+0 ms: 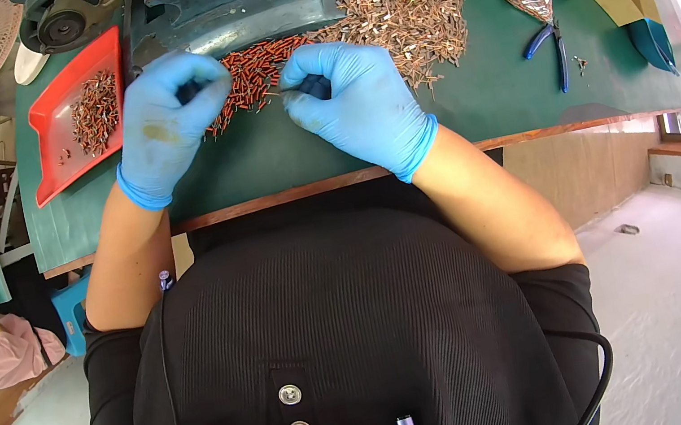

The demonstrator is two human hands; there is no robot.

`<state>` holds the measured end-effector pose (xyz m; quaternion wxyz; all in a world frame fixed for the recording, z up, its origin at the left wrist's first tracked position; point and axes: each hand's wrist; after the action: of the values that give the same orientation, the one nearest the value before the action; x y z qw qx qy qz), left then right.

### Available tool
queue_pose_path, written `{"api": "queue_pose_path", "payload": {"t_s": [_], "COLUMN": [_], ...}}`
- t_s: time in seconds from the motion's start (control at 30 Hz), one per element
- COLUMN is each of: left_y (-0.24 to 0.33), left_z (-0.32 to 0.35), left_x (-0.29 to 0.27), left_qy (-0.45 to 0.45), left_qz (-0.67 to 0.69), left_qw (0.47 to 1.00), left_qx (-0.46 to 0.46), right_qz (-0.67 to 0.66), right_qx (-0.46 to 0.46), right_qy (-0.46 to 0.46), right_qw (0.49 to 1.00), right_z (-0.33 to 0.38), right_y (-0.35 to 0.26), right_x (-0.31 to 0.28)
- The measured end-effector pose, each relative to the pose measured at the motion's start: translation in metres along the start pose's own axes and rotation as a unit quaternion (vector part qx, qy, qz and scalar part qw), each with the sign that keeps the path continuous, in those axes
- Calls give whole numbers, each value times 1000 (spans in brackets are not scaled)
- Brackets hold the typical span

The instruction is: The person repeatedly picks up small wire components by hand, connects them together, and feeds them into a benchtop machine to process them.

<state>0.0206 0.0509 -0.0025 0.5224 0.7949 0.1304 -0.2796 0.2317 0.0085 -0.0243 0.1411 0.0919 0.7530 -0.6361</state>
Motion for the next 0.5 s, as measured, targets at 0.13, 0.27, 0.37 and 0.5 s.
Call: {"api": "queue_pose_path", "payload": {"t_s": [0.13, 0.27, 0.37, 0.5], "left_y": [3, 11, 15, 20], "left_z": [5, 3, -3, -10], "left_x": [15, 28, 32, 30], "left_qy": [-56, -90, -123, -162], "left_qz": [-146, -284, -342, -347], "left_qw": [980, 943, 915, 910], "left_qx": [126, 146, 173, 157], "right_qz": [3, -7, -18, -20], "right_qx": [-15, -2, -18, 3], "right_qy": [28, 37, 74, 69], "right_qw": [999, 999, 997, 997], "right_z": [1, 3, 2, 4], "right_y": [3, 3, 7, 7], "right_x": [0, 1, 2, 0]}}
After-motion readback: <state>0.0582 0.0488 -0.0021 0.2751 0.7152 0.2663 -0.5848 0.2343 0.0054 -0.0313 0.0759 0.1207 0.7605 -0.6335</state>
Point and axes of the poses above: each hand's wrist, its own z-axis away from the middle knuckle, its own x-axis out of the palm, y = z × x, and after that the axes turned 7 degrees about y, right-handed
